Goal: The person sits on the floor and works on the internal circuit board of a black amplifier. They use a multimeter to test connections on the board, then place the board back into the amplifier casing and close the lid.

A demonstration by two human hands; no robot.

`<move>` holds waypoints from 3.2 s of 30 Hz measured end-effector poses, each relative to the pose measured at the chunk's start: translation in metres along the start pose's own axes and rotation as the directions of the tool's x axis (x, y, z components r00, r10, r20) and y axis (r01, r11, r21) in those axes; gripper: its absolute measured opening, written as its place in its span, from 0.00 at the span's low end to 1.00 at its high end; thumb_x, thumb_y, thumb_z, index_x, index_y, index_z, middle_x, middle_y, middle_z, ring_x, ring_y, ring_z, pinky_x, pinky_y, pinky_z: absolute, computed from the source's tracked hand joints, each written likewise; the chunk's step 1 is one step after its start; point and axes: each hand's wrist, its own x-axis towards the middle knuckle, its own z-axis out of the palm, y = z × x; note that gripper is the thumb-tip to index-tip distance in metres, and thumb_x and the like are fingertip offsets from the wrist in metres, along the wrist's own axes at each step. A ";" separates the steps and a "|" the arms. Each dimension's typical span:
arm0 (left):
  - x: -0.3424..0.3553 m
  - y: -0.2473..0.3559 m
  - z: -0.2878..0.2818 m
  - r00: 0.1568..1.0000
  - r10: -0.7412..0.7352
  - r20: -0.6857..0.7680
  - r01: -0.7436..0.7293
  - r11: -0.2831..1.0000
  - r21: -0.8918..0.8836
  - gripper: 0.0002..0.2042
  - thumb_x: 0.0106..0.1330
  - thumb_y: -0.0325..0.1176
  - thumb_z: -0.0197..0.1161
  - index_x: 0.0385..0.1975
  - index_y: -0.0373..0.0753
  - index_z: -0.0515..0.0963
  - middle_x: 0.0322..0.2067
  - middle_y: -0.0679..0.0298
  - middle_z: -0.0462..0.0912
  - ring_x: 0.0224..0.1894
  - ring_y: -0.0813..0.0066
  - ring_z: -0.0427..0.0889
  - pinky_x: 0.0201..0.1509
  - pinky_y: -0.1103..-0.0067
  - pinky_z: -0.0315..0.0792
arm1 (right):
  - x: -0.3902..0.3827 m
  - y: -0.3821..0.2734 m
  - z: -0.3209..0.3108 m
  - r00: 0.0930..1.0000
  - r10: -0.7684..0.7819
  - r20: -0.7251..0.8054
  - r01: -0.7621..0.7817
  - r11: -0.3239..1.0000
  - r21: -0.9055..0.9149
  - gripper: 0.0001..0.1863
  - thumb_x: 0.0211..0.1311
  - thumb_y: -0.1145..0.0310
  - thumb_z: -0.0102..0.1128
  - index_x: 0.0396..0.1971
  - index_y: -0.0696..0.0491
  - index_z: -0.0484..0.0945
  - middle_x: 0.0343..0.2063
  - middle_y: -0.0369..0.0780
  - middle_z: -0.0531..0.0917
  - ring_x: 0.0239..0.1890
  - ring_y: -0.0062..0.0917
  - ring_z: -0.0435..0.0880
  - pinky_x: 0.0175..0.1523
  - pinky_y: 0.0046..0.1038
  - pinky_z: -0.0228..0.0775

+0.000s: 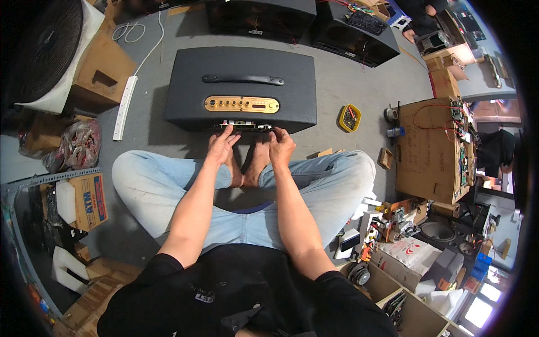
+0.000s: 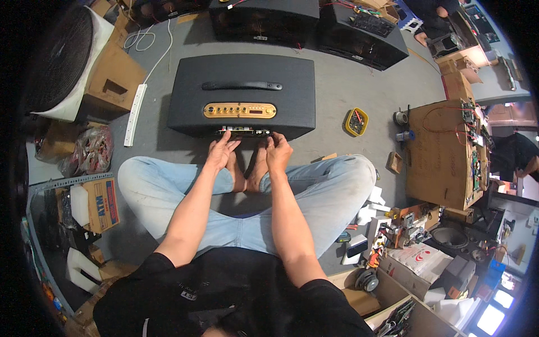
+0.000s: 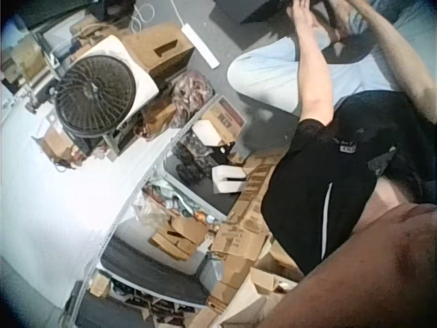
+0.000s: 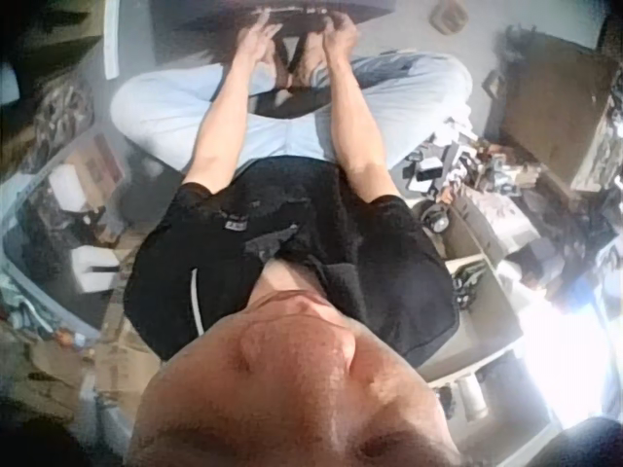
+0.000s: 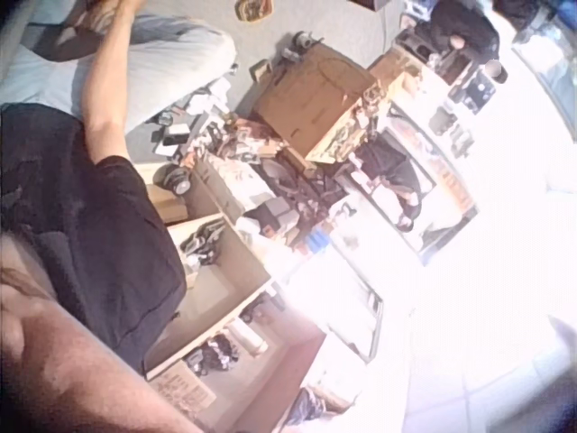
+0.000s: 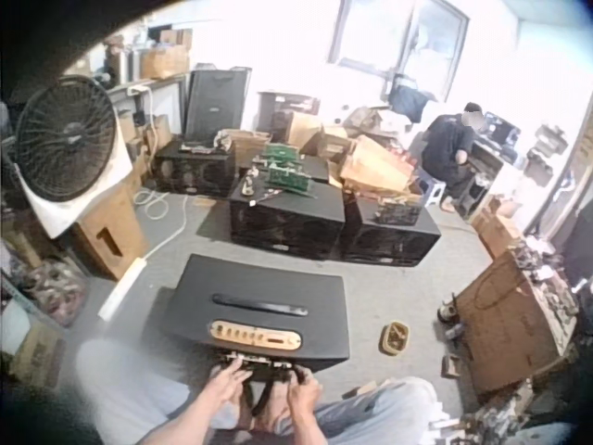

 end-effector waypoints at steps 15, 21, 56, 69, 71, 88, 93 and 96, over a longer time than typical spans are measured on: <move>0.016 0.008 0.009 0.998 0.063 0.007 -0.063 0.983 0.172 0.31 0.61 0.44 0.79 0.53 0.29 0.72 0.52 0.54 0.79 0.53 0.57 0.82 0.65 0.59 0.80 | 0.006 0.019 0.019 0.987 0.139 -0.076 -0.116 0.961 0.250 0.06 0.62 0.76 0.71 0.34 0.62 0.84 0.26 0.39 0.87 0.27 0.20 0.84 0.35 0.24 0.78; 0.021 0.005 -0.001 0.994 0.028 -0.110 0.010 0.945 0.328 0.27 0.61 0.47 0.78 0.47 0.30 0.77 0.48 0.58 0.82 0.49 0.67 0.84 0.58 0.70 0.83 | -0.015 0.004 0.037 0.964 0.191 0.185 -0.248 0.898 0.363 0.36 0.65 0.81 0.60 0.72 0.67 0.60 0.64 0.51 0.74 0.64 0.32 0.77 0.68 0.31 0.68; 0.006 0.294 -0.126 0.619 0.758 0.204 -0.086 -0.193 0.977 0.41 0.76 0.55 0.54 0.81 0.48 0.42 0.82 0.57 0.40 0.79 0.52 0.54 0.79 0.53 0.49 | 0.050 -0.096 -0.014 0.909 0.201 -0.364 -0.213 0.977 0.008 0.28 0.63 0.63 0.67 0.59 0.64 0.74 0.62 0.55 0.73 0.67 0.47 0.71 0.73 0.44 0.60; 0.160 0.254 -0.108 0.800 0.567 -0.195 0.071 0.233 0.970 0.37 0.76 0.61 0.53 0.67 0.31 0.72 0.63 0.60 0.77 0.63 0.69 0.75 0.68 0.76 0.68 | 0.259 0.094 -0.025 0.995 0.006 0.101 0.016 0.976 -0.218 0.49 0.75 0.41 0.49 0.80 0.57 0.40 0.81 0.49 0.41 0.83 0.40 0.35 0.83 0.39 0.25; 0.172 0.231 -0.102 0.902 0.410 -0.136 -0.058 0.428 0.902 0.32 0.80 0.57 0.49 0.65 0.32 0.74 0.59 0.63 0.80 0.59 0.72 0.78 0.66 0.78 0.70 | 0.259 0.102 -0.048 0.995 -0.014 0.098 0.048 0.934 -0.354 0.48 0.76 0.43 0.48 0.80 0.57 0.39 0.81 0.48 0.42 0.83 0.39 0.35 0.83 0.37 0.24; 0.040 0.224 -0.011 0.992 -0.123 0.035 0.108 0.951 0.290 0.33 0.70 0.54 0.59 0.66 0.33 0.72 0.59 0.55 0.79 0.58 0.62 0.79 0.64 0.69 0.73 | 0.180 0.020 -0.105 0.814 0.361 0.456 -0.430 0.901 0.055 0.42 0.75 0.46 0.51 0.76 0.58 0.53 0.74 0.49 0.58 0.77 0.37 0.53 0.80 0.36 0.39; 0.083 0.222 -0.021 0.717 0.687 0.118 -0.300 0.151 0.942 0.41 0.67 0.58 0.63 0.70 0.29 0.67 0.70 0.45 0.68 0.74 0.54 0.62 0.76 0.66 0.57 | 0.204 0.028 -0.099 0.763 0.434 0.478 -0.513 0.858 0.040 0.40 0.74 0.46 0.53 0.74 0.59 0.58 0.71 0.50 0.64 0.74 0.38 0.60 0.79 0.35 0.45; 0.144 0.256 -0.094 0.654 0.756 -0.004 0.044 -0.033 0.998 0.43 0.65 0.59 0.66 0.69 0.28 0.68 0.75 0.42 0.59 0.81 0.54 0.47 0.81 0.65 0.45 | 0.259 0.028 -0.070 0.743 0.425 0.516 -0.511 0.859 0.028 0.40 0.74 0.46 0.54 0.73 0.60 0.61 0.70 0.51 0.68 0.73 0.38 0.64 0.78 0.35 0.48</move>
